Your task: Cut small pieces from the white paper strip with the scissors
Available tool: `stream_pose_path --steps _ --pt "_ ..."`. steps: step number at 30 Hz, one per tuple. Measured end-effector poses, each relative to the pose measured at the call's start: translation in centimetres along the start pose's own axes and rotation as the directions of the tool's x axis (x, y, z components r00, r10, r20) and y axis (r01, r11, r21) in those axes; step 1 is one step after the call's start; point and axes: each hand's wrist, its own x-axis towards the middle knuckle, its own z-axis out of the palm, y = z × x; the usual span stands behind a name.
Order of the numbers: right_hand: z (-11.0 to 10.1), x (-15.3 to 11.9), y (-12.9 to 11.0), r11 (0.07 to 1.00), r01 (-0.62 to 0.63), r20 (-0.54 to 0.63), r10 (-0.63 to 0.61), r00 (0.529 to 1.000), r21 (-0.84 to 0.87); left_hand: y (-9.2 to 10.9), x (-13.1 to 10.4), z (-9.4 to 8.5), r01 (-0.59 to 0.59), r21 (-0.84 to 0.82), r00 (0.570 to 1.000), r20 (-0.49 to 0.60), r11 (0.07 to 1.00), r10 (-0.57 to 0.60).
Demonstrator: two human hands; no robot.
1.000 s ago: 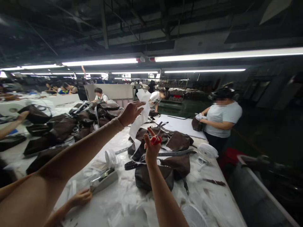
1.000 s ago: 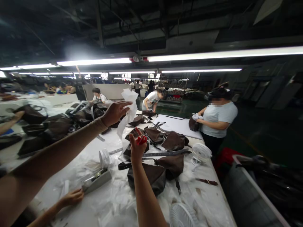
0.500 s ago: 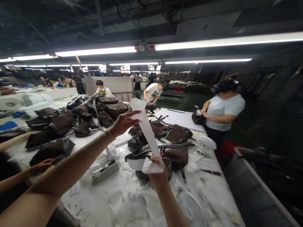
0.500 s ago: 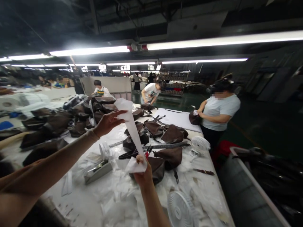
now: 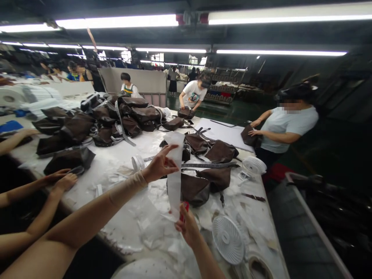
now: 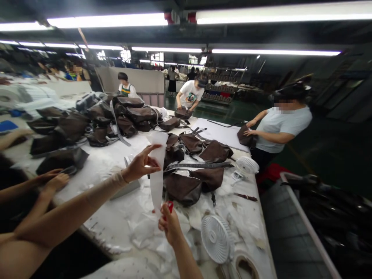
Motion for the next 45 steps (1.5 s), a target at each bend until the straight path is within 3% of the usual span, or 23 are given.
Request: stream_pose_path --steps 2,5,8,13,19,26,45 --pt "-0.6 -0.2 -2.3 0.977 0.058 -0.055 -0.070 0.996 -0.203 0.1 -0.6 -0.5 0.004 0.027 0.999 0.046 1.000 -0.005" --pt "-0.1 -1.1 -7.0 0.889 0.137 0.022 -0.142 0.990 -0.437 0.3 -1.7 -0.9 -0.006 0.048 0.995 0.101 0.999 0.002" --pt "1.6 -2.4 -11.5 0.796 0.165 0.180 -0.072 0.981 -0.582 0.8 -2.6 -0.8 -0.038 0.065 0.991 0.133 0.997 0.029" --pt "4.1 -3.4 -15.6 0.629 0.230 0.253 -0.054 0.966 -0.742 1.6 -3.4 -0.5 -0.111 0.115 0.973 0.215 0.987 0.085" --pt "5.3 -3.3 -17.0 0.512 0.275 0.308 -0.021 0.951 -0.814 2.6 -3.7 -0.1 -0.111 0.173 0.963 0.263 0.979 0.063" --pt "5.8 -3.2 -17.7 0.466 0.275 0.315 0.008 0.949 -0.841 2.9 -3.8 0.4 -0.083 0.151 0.961 0.274 0.985 0.039" --pt "6.7 -3.4 -17.6 0.447 0.352 0.366 -0.059 0.929 -0.822 2.7 -3.7 1.3 -0.136 0.063 0.949 0.296 0.989 0.111"
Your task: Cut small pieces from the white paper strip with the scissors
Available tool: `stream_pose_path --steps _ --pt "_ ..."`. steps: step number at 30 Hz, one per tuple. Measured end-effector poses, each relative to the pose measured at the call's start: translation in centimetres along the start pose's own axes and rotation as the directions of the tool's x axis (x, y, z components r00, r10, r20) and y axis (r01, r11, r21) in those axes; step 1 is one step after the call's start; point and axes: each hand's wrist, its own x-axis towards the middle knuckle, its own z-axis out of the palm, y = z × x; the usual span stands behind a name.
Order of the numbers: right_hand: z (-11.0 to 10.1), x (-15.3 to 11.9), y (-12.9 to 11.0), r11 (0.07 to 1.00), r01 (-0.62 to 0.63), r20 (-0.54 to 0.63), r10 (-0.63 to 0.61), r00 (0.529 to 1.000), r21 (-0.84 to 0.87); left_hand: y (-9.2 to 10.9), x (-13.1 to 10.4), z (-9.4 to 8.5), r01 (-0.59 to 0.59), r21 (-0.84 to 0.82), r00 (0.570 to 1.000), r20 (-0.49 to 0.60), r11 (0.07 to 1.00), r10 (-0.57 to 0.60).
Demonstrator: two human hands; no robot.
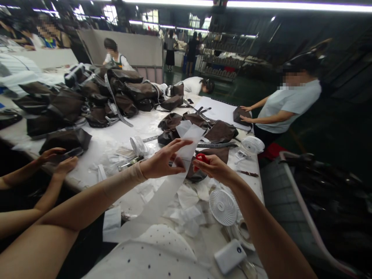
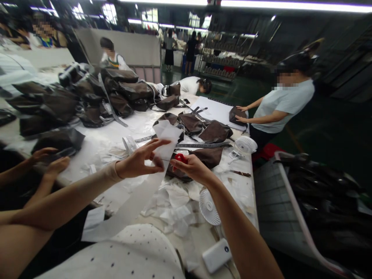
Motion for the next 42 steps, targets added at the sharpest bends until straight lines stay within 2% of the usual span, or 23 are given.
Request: stream_pose_path --steps 9,24,30,37,42 --pt "0.1 -0.2 -0.6 1.000 0.021 -0.025 -0.021 0.999 -0.015 0.4 0.3 0.2 -0.033 0.020 0.999 -0.017 0.999 0.033" --pt "0.2 -0.2 -0.8 1.000 0.014 0.009 -0.014 1.000 -0.009 0.8 0.6 0.5 -0.046 0.048 0.999 -0.018 0.998 0.047" --pt "0.5 -0.2 -0.9 0.998 0.060 0.002 -0.060 0.998 -0.026 0.9 0.7 0.7 -0.067 0.064 0.997 -0.025 0.996 0.069" --pt "1.2 0.0 -0.6 0.997 0.061 -0.003 -0.061 0.998 0.037 1.0 0.7 1.0 -0.066 0.021 0.998 -0.010 0.998 0.066" --pt "0.4 -0.8 -1.0 0.996 0.083 0.010 -0.083 0.996 0.015 0.7 0.5 0.8 -0.077 0.048 0.997 -0.016 0.996 0.078"
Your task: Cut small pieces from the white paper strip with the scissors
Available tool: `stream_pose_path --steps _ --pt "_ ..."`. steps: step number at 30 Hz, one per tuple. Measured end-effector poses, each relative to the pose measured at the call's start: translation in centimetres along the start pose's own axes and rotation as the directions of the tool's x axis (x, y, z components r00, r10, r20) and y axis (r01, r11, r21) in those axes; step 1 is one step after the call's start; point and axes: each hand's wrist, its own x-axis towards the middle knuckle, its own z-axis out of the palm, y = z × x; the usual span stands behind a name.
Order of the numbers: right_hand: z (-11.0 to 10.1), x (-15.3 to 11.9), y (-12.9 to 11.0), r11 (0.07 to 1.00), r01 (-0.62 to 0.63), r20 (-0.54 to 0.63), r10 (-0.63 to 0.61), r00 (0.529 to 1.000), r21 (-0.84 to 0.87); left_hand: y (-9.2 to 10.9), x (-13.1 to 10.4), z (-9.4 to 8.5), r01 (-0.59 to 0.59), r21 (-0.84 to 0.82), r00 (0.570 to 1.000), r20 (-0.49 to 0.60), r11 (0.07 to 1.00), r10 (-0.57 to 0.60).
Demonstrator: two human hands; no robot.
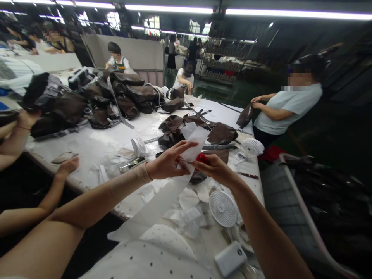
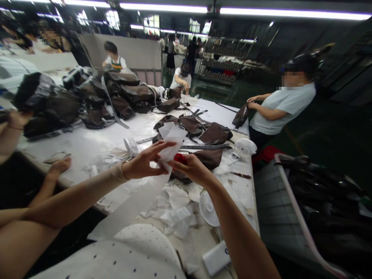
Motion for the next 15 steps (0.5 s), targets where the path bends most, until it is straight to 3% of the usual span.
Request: stream_pose_path --steps 3,7,11,15 --pt "0.1 -0.6 0.3 0.995 -0.013 -0.081 0.020 0.996 0.094 -0.5 -0.2 -0.2 0.058 -0.057 0.998 -0.032 0.997 -0.060" --pt "2.3 -0.3 2.2 0.980 0.029 -0.320 0.037 0.947 0.198 -1.0 -0.3 0.1 0.082 -0.088 0.994 -0.065 0.993 -0.088" --pt "4.4 -0.1 3.8 0.978 0.108 -0.463 -0.013 0.886 0.179 -1.5 -0.5 0.2 0.053 -0.019 0.995 -0.086 0.998 -0.054" --pt "4.3 -0.9 3.4 0.969 0.229 -0.517 -0.150 0.843 0.093 -2.4 -1.1 -0.4 0.078 0.016 0.996 -0.053 0.997 -0.077"
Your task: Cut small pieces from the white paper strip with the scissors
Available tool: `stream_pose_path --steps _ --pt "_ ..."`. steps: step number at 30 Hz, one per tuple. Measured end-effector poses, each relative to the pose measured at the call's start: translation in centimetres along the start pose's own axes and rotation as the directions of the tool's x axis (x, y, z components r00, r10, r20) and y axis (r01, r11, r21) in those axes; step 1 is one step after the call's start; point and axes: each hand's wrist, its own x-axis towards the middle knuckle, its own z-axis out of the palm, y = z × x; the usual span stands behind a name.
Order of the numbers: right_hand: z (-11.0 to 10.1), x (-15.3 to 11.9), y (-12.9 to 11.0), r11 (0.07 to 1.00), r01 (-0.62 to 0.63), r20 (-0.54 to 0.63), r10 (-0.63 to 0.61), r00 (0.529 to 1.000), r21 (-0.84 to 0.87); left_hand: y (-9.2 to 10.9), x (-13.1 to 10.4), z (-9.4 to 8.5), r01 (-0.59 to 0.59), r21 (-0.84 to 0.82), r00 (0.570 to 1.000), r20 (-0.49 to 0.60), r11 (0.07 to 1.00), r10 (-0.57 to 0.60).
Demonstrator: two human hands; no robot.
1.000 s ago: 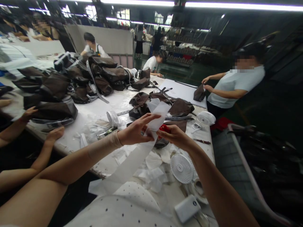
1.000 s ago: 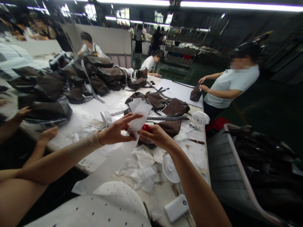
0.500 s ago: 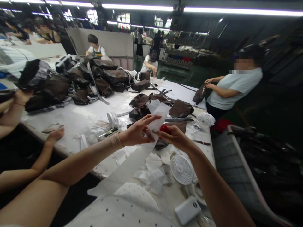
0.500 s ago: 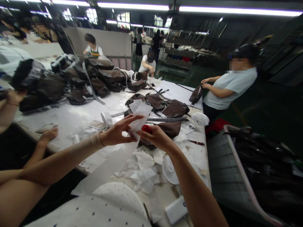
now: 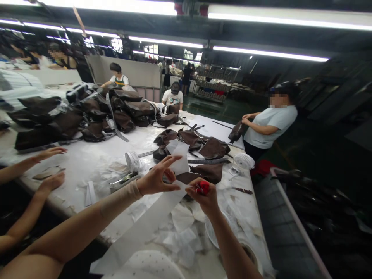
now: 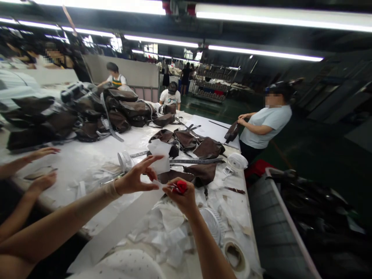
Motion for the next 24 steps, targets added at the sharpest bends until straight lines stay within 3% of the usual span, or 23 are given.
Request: stream_pose_path --steps 2,5,7,10,17,21,24 --pt "-0.3 0.7 -0.7 0.997 0.079 -0.056 -0.080 0.995 -0.022 -0.5 -0.3 -0.1 -0.019 0.040 1.000 0.008 0.999 0.019" --pt "-0.3 2.7 -1.2 0.992 0.116 -0.154 -0.123 0.980 -0.054 -0.7 -0.5 0.4 -0.076 0.147 0.994 -0.068 0.986 0.087" --pt "-0.1 4.1 -1.1 0.995 0.093 -0.175 -0.100 0.979 -0.048 -0.5 -0.5 0.8 -0.093 0.195 0.987 -0.110 0.976 0.116" --pt "0.3 5.2 -0.7 1.000 0.013 -0.169 -0.009 0.986 0.023 0.2 -0.4 1.1 -0.110 0.191 0.987 -0.091 0.976 0.129" --pt "0.6 4.9 -1.0 0.945 -0.197 -0.020 0.209 0.978 0.262 0.2 -0.5 1.8 -0.071 0.099 0.991 -0.104 0.993 0.081" --pt "1.0 5.1 -0.6 0.953 -0.158 -0.121 0.194 0.973 0.260 -1.7 -1.2 3.0 -0.004 0.137 0.980 -0.196 0.990 0.032" --pt "1.2 5.3 -0.2 0.968 -0.102 -0.183 0.145 0.972 0.228 -2.3 -1.5 3.2 0.041 0.078 0.970 -0.243 0.996 -0.021"
